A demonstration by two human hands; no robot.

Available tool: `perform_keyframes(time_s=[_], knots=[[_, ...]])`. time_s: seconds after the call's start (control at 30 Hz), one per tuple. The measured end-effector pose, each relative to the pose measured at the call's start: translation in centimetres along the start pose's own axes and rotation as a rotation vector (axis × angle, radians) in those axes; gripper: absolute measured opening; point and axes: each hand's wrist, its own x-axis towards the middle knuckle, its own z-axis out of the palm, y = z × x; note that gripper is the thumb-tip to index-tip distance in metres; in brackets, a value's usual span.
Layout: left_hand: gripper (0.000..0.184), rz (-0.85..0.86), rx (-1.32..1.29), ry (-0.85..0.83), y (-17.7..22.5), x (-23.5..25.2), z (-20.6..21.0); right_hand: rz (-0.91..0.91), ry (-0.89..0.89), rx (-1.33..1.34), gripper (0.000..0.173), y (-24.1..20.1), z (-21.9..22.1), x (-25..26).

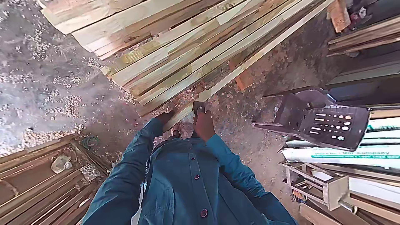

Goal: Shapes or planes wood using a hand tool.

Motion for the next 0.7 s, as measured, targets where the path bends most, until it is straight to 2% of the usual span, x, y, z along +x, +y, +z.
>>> perform_keyframes(time_s=[0.07,0.13,0.27,0.33,0.4,0.47,0.53,0.57,0.7], knots=[[0.085,0.017,0.064,0.023,0.0,-0.2,0.1,-0.062,-0.092,-0.065,0.044,0.3,-1.6,-1.0],[0.089,0.026,0.177,0.059,0.6,-1.1,-0.1,-0.202,-0.153,-0.106,0.028,1.5,-4.1,-1.0],[0.089,0.067,0.218,0.105,0.7,-1.7,0.2,-0.427,-0.275,-0.029,0.032,5.2,-11.2,2.2],[0.089,0.083,0.188,0.139,0.3,-1.6,0.8,-0.581,-0.231,-0.078,0.036,6.8,-14.2,5.3],[0.088,0.061,0.106,0.188,0.4,-2.3,1.6,-0.797,-0.113,-0.192,0.031,7.3,-16.3,8.1],[0.087,0.045,0.063,0.241,0.3,-2.5,2.3,-1.013,-0.028,-0.336,0.029,7.1,-17.0,10.8],[0.086,0.051,0.068,0.274,0.2,-2.9,2.7,-1.218,0.008,-0.459,0.046,6.6,-16.3,13.2],[0.086,0.061,0.085,0.294,0.1,-3.1,2.8,-1.321,0.004,-0.522,0.053,6.1,-15.7,14.0],[0.083,0.056,0.078,0.348,-0.1,-3.2,3.1,-1.623,-0.078,-0.744,0.056,3.9,-13.6,15.7]])
